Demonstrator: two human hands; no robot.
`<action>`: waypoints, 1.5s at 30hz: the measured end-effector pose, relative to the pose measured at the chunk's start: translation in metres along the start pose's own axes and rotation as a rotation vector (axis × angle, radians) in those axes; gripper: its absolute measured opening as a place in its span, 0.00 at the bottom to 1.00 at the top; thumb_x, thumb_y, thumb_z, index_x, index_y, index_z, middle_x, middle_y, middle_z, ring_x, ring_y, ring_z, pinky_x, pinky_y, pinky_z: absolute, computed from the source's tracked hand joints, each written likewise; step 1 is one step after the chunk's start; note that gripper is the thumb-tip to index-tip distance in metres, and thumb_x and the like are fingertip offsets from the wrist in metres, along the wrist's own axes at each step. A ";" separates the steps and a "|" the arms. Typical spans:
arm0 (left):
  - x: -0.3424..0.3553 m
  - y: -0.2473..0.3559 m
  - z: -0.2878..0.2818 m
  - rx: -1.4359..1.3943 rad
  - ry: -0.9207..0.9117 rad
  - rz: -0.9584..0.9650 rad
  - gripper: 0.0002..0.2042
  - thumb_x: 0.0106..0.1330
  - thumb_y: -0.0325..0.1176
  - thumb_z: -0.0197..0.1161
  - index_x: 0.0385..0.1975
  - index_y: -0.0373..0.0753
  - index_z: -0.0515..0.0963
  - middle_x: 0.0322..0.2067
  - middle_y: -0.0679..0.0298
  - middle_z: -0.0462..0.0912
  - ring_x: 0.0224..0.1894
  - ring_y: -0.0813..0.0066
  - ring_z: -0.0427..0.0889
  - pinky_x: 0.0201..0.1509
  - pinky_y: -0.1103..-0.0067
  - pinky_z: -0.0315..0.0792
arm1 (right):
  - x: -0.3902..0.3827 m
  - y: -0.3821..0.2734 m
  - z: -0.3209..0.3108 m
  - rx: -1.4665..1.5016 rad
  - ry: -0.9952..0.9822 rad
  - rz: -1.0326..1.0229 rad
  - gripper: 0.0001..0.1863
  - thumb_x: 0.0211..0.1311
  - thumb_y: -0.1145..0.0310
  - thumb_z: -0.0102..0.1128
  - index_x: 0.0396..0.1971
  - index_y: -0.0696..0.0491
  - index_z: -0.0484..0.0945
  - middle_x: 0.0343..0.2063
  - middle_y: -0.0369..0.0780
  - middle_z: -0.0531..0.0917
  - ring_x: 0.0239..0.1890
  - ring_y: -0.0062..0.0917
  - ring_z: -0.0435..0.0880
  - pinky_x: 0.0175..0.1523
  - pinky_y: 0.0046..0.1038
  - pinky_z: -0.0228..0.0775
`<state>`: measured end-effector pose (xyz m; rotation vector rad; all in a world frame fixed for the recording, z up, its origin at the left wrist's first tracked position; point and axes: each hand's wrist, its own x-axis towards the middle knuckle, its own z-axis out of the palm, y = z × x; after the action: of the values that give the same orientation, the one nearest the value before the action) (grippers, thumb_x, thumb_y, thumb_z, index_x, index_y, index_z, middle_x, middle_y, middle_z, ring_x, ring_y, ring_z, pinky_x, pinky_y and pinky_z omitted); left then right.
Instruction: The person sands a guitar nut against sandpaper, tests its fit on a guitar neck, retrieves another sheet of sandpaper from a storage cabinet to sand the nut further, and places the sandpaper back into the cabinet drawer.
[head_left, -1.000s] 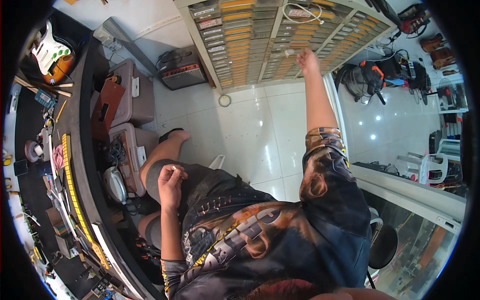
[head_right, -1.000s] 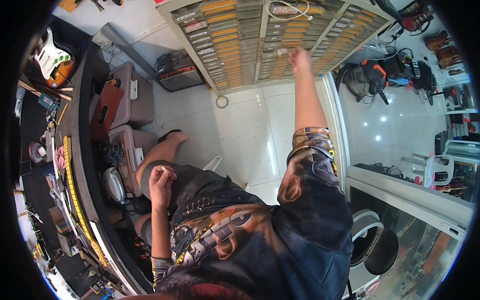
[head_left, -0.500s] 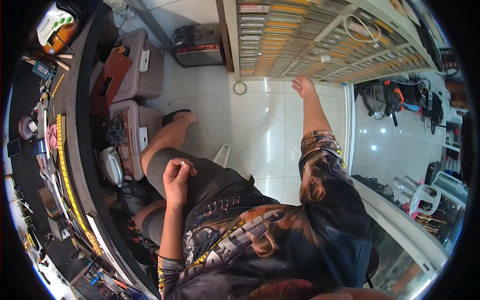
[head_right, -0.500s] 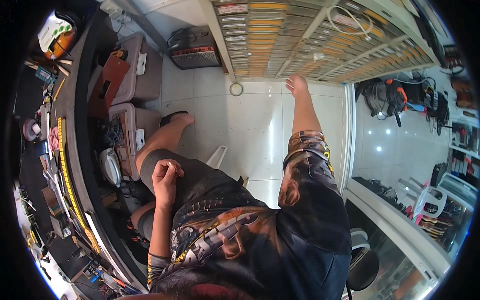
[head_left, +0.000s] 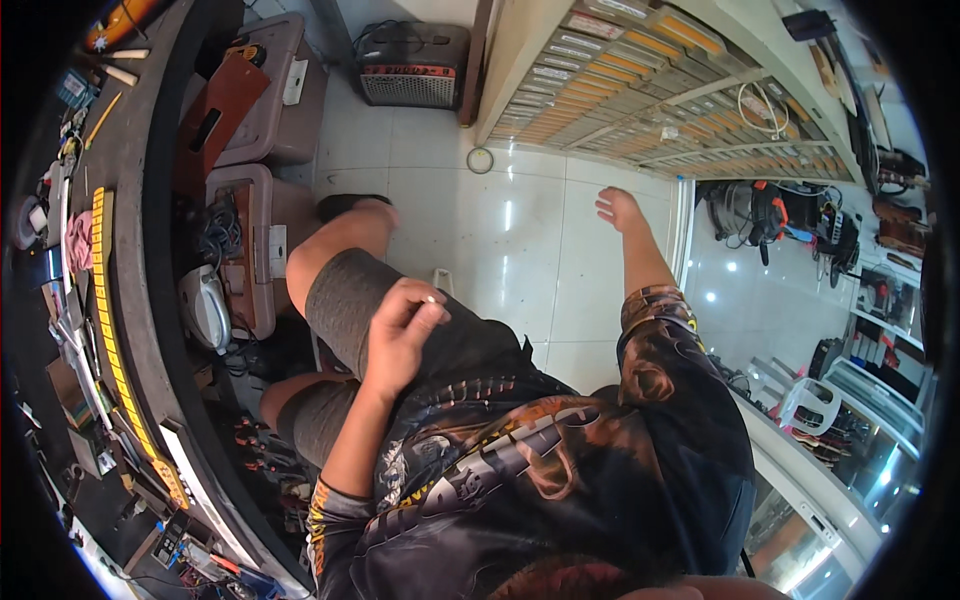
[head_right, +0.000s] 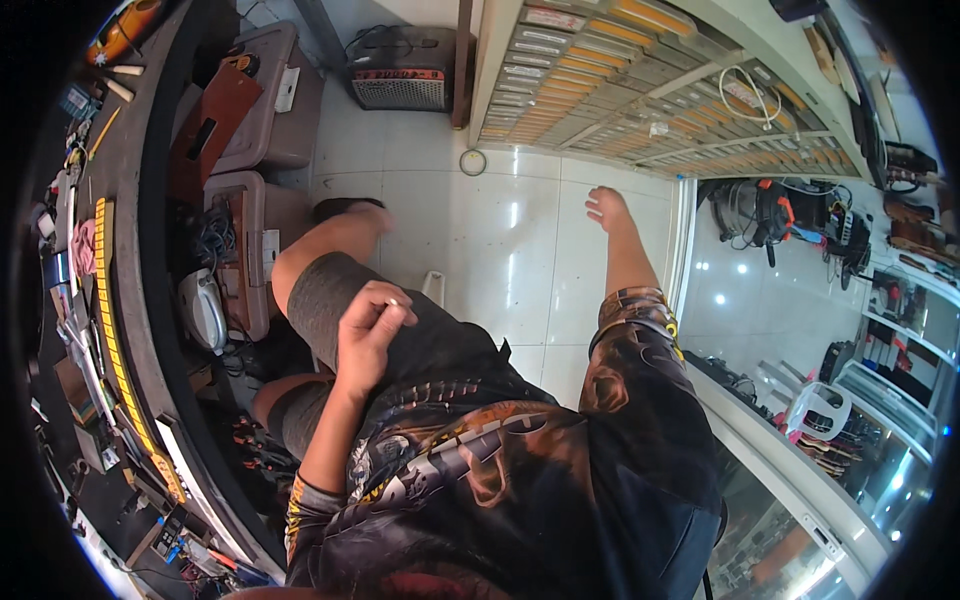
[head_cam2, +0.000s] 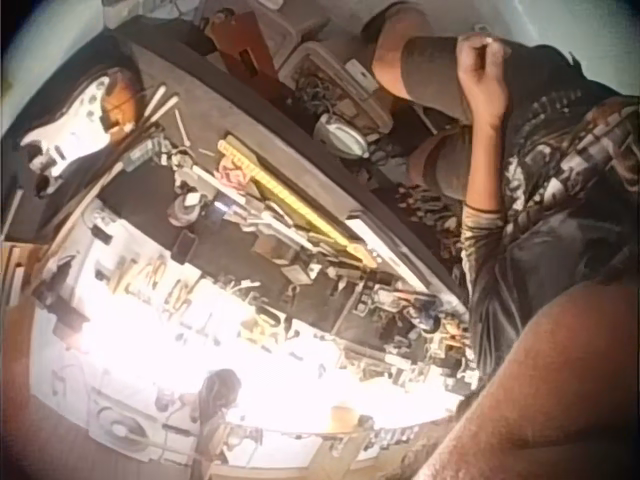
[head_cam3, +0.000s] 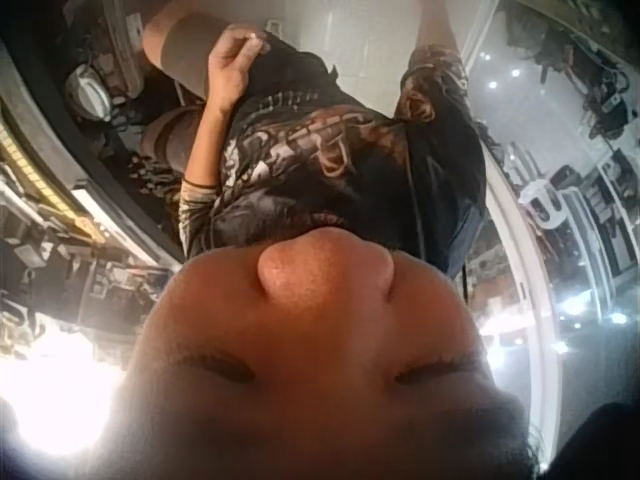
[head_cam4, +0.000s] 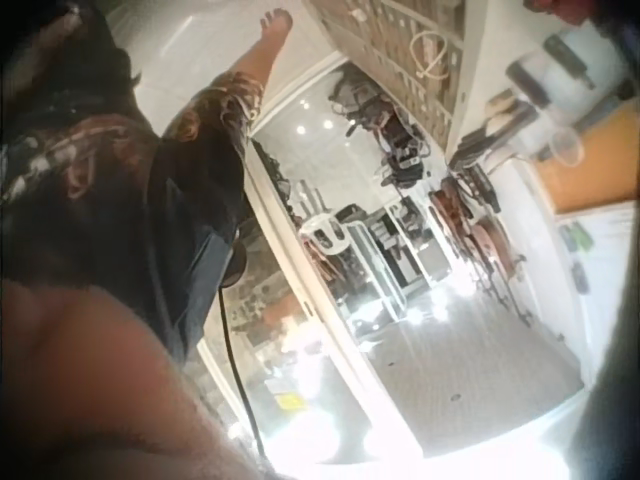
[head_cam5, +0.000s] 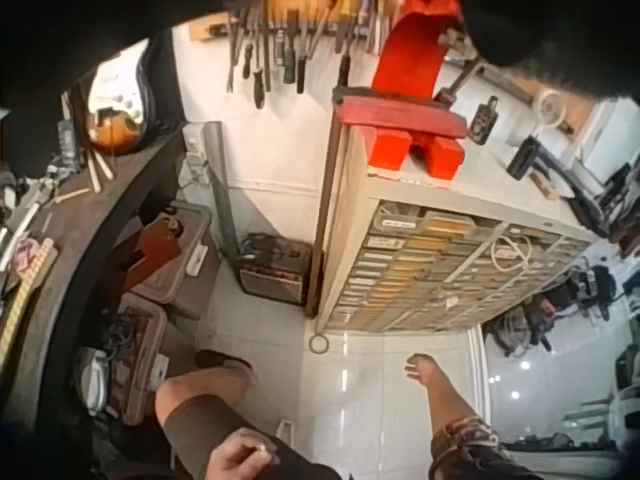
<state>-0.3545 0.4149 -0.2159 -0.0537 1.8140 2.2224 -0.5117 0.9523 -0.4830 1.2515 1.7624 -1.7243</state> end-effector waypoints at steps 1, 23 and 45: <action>-0.003 0.002 -0.001 0.105 -0.039 0.029 0.03 0.81 0.24 0.69 0.49 0.34 0.84 0.47 0.60 0.85 0.47 0.71 0.87 0.54 0.74 0.82 | 0.001 0.003 0.006 -0.114 0.011 0.013 0.36 0.77 0.67 0.65 0.82 0.54 0.69 0.76 0.44 0.79 0.73 0.45 0.82 0.73 0.50 0.79; 0.000 -0.043 0.057 0.344 -0.404 0.341 0.17 0.65 0.15 0.73 0.54 0.28 0.86 0.47 0.51 0.85 0.44 0.52 0.90 0.48 0.65 0.86 | 0.110 -0.036 0.099 -1.465 0.155 -0.098 0.37 0.75 0.72 0.51 0.85 0.49 0.65 0.92 0.32 0.50 0.84 0.42 0.71 0.81 0.52 0.73; 0.030 -0.046 0.124 0.518 -0.550 0.287 0.18 0.64 0.18 0.75 0.54 0.31 0.87 0.47 0.54 0.84 0.43 0.56 0.90 0.44 0.67 0.86 | 0.089 0.063 0.024 -1.308 0.322 -0.816 0.19 0.69 0.70 0.64 0.59 0.49 0.88 0.75 0.39 0.72 0.78 0.40 0.69 0.80 0.48 0.65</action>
<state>-0.3549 0.5487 -0.2394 0.8707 2.0674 1.6072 -0.5171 0.9498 -0.5952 0.1870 2.9718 -0.2038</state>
